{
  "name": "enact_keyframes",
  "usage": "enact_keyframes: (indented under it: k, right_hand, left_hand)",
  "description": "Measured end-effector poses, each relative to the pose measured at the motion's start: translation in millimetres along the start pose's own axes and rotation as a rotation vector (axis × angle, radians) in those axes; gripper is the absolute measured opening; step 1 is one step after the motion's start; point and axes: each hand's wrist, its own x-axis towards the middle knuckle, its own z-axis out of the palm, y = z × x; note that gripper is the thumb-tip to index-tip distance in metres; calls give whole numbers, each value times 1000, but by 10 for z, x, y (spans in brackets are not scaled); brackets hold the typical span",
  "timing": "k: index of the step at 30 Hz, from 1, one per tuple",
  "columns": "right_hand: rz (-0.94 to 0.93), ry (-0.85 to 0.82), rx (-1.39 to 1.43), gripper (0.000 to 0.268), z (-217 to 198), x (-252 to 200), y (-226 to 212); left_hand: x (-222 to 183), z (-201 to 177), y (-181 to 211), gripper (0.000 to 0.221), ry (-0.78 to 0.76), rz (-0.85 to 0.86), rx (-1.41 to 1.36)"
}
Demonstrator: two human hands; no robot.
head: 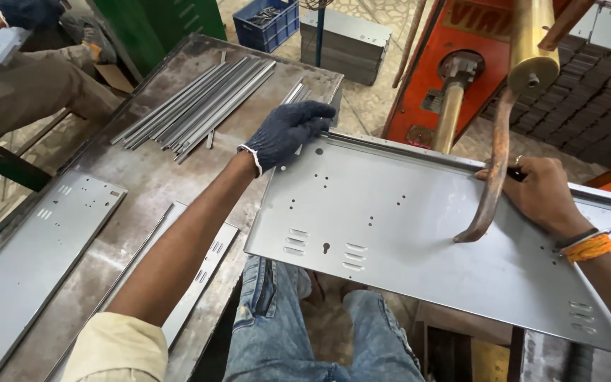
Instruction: Spot welding thin metal strips onto larger metal panels using an industrial spot welding machine.
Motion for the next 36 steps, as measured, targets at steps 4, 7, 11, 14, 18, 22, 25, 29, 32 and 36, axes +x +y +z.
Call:
enact_keyframes:
  k: [4, 7, 11, 14, 18, 22, 25, 29, 32, 36]
  right_hand:
    - [-7, -10, 40, 15, 29, 17, 57]
    - [9, -5, 54, 15, 38, -2, 88]
    - [3, -14, 62, 19, -7, 3, -25]
    - [-122, 49, 86, 19, -52, -22, -68]
    - [-129, -13, -14, 25, -224, -100, 95]
    - [-175, -97, -86, 35, -642, -394, 664]
    - [216, -152, -144, 39, -982, -706, 927]
    - [359, -214, -209, 40, -1082, -841, 992]
    - [348, -228, -191, 39, -1013, -811, 1080]
    - [331, -266, -120, 39, -948, -788, 1207]
  left_hand:
    - [-6, -31, 56, 32, -46, -2, -85]
    - [20, -21, 115, 33, -64, -11, 82]
    - [17, 18, 420, 35, -72, 17, 460]
    - [73, 155, 229, 26, -80, 124, 707]
    - [117, 240, 221, 17, -130, 118, 826]
    - [114, 278, 259, 26, -40, 267, 715]
    - [126, 305, 163, 18, -41, 284, 727]
    - [215, 359, 135, 9, -98, 161, 776]
    - [247, 357, 123, 10, -97, 217, 816]
    - [249, 360, 107, 13, -134, 161, 789]
